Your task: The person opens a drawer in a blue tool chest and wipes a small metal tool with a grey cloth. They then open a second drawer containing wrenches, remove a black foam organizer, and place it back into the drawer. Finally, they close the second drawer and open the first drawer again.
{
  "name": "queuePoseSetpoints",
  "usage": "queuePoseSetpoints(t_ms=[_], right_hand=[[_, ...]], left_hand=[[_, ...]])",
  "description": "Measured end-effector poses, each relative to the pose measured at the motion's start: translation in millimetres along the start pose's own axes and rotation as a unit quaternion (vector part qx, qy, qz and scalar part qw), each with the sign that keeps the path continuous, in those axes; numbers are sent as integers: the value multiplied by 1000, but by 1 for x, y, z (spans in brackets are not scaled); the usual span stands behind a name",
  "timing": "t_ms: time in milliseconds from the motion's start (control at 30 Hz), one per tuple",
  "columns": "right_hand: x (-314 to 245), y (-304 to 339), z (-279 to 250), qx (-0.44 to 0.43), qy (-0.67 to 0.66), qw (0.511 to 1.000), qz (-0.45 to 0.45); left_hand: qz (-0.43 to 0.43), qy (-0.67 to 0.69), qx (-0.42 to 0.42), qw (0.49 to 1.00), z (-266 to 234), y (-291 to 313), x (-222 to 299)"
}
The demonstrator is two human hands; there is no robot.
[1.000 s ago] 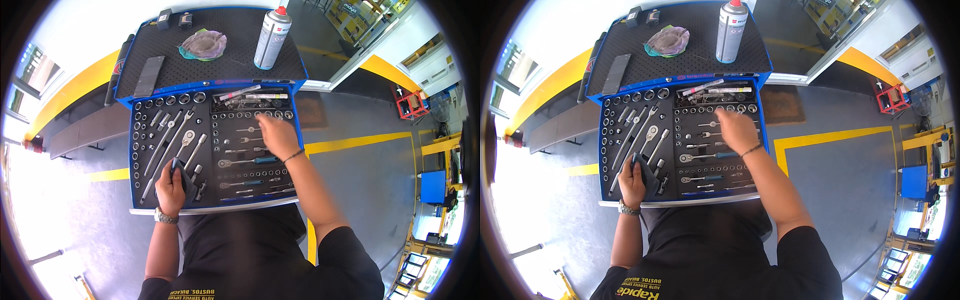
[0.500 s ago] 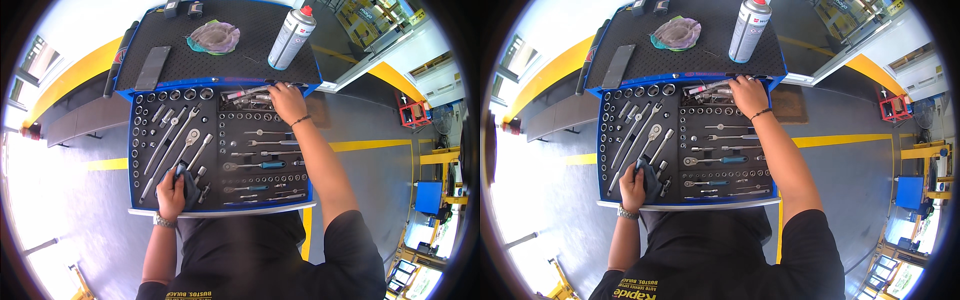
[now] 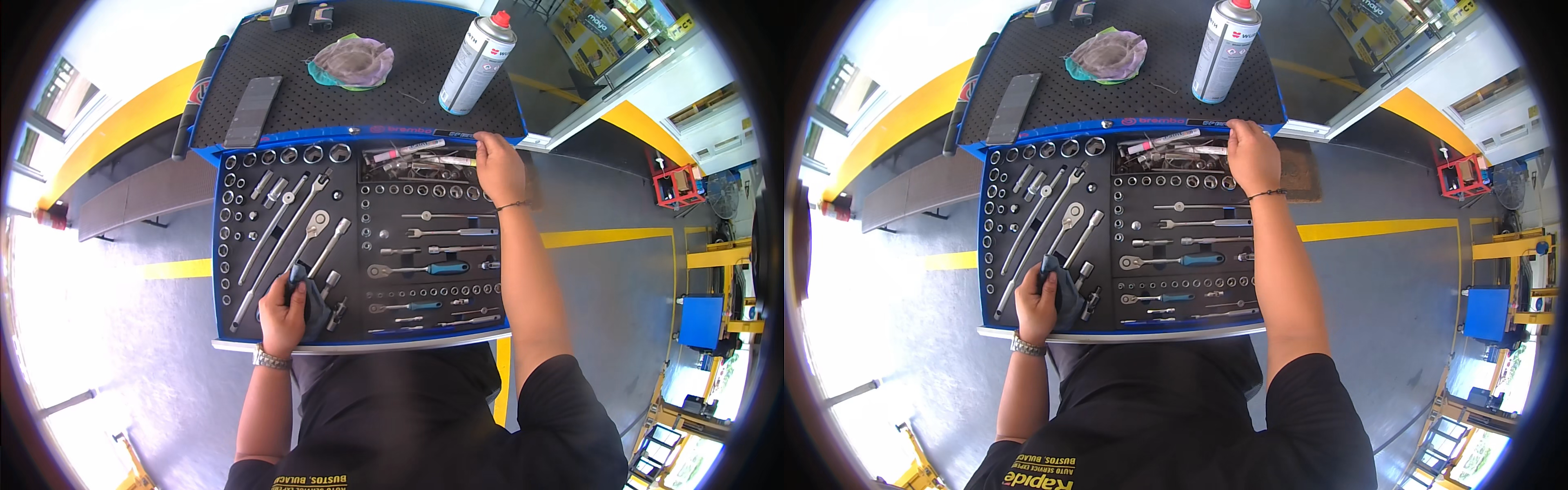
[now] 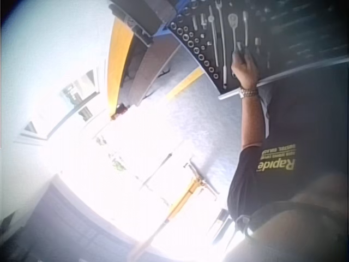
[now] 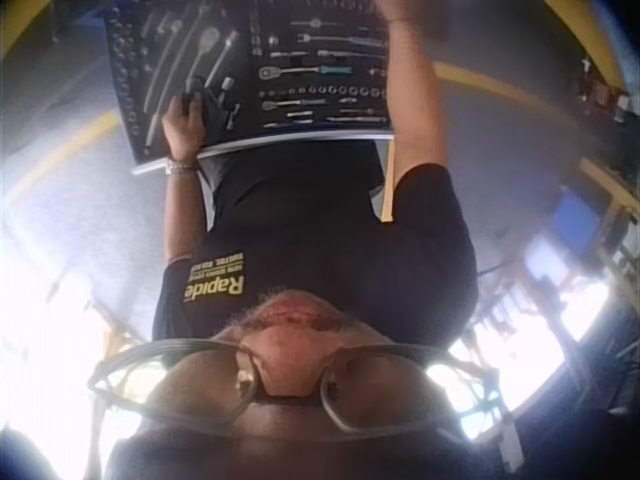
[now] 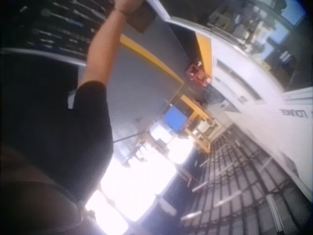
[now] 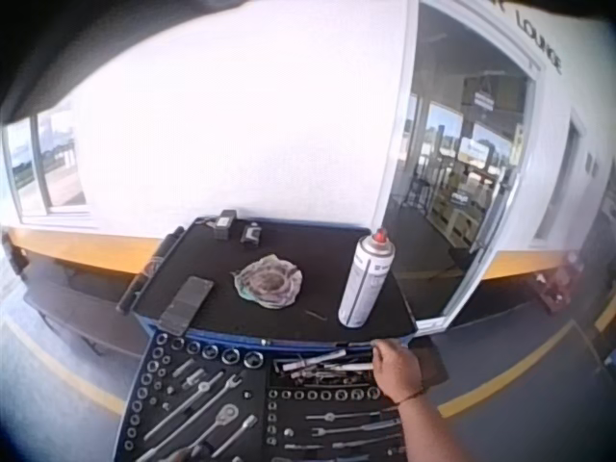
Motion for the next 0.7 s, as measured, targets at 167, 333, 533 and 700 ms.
queuePoseSetpoints(t_ms=[167, 333, 533, 700], right_hand=[[0, 4, -2, -49, -9, 996, -72], [-54, 18, 30, -94, 34, 972, -211], [-94, 20, 64, -171, 120, 969, -131], [-87, 20, 80, -139, 148, 975, -92]], left_hand=[[3, -13, -6, 1000, 1, -1, 3], [5, -16, -2, 1000, 4, -1, 1], [8, -21, 12, 1000, 2, 2, -7], [13, -27, 7, 1000, 4, 0, -6]])
Point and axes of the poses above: each hand's wrist, its own y-axis away from the middle knuckle, its own z-axis out of the palm, x = y × z, the point moved 5 cm from there along -y, towards the middle knuckle, and after that the axes turned 13 degrees about z, right-handed, at the moved point
